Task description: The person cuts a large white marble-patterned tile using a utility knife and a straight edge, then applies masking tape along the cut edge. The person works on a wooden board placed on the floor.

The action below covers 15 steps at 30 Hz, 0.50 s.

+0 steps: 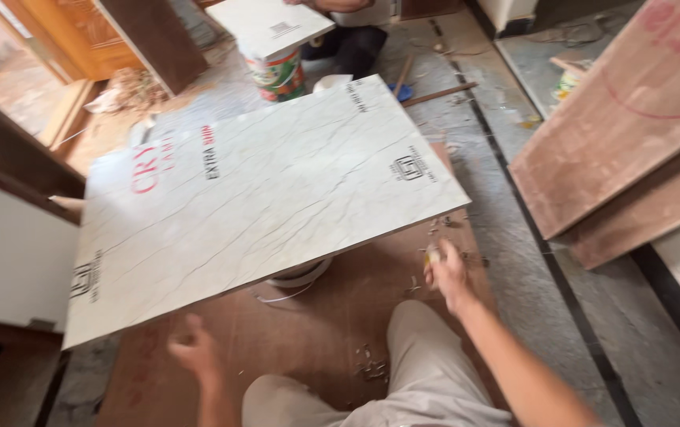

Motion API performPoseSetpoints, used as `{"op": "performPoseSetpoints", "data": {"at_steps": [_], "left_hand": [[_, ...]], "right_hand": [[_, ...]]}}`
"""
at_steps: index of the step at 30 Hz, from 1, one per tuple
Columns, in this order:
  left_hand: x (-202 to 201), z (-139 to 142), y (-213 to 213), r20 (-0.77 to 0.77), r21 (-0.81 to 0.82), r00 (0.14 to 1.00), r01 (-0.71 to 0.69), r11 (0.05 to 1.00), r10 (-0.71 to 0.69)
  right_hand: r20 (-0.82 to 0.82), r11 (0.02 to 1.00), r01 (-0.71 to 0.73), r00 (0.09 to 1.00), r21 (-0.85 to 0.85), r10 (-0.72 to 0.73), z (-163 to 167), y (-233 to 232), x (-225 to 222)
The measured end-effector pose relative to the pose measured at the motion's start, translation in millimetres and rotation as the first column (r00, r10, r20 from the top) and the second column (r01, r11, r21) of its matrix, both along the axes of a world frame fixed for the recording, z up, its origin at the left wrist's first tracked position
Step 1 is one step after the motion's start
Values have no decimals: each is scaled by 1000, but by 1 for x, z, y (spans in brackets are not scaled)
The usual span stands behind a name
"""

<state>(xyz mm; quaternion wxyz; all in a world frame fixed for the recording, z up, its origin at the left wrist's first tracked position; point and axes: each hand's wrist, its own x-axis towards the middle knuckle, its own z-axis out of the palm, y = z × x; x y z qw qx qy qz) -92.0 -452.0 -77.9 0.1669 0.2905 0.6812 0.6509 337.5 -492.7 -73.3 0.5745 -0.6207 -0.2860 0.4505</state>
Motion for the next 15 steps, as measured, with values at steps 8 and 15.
{"op": "performPoseSetpoints", "data": {"at_steps": [8,15], "left_hand": [[244,-5,-61,-245,-30,366,923,384,-898],[335,21,-27,248,-121,54,992,24,-967]], "right_hand": [[30,894,-283,956,347,292,-12,-92,24],[161,880,-369,929,298,334,-19,-106,57]]}}
